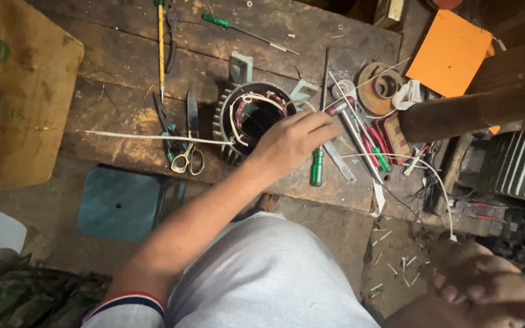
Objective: The person works on an electric motor stator at a cluttered workbench, using pliers and scissors to cut and pull white insulating strips out of the stator slots and removing old winding material by hand. They then handle a length of white wire, pulling and positioning it around the stator.
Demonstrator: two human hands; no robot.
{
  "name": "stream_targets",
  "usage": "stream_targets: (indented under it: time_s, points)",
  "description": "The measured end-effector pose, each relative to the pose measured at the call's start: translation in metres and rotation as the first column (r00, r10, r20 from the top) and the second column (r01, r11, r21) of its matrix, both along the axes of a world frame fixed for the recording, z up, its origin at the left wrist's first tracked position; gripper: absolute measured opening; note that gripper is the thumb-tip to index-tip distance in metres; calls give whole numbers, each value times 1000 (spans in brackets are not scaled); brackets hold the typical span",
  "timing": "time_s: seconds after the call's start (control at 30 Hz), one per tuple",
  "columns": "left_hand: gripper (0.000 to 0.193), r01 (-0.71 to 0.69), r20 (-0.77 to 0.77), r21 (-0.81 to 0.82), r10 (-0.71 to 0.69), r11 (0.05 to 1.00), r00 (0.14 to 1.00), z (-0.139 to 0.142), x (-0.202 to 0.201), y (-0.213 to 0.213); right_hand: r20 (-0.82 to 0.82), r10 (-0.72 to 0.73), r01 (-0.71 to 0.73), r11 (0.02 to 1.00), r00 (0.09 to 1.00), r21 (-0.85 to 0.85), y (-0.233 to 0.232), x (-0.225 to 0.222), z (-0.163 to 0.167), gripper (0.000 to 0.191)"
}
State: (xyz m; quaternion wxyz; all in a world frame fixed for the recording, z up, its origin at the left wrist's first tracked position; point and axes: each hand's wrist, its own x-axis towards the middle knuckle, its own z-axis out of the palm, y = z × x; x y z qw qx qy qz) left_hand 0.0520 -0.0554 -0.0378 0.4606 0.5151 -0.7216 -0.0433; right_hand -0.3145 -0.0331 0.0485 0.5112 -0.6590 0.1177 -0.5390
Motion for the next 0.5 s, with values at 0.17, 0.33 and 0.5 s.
stream_targets:
  time_s: [0.17,0.33,0.5]
  points:
    - [29,-54,-115,-13,52,998,992,18,6,-28,-63,420,-416,906,905,76,-11,54,20,14]
    - [20,-218,-193,20,218,976,957,30,17,-1,-680,-555,20,781,479,-624,-23,123,20,17]
    - [27,-52,-165,131,73,990,984,35,-18,59,-577,-783,-16,590,233,-807,-27,159,4,35]
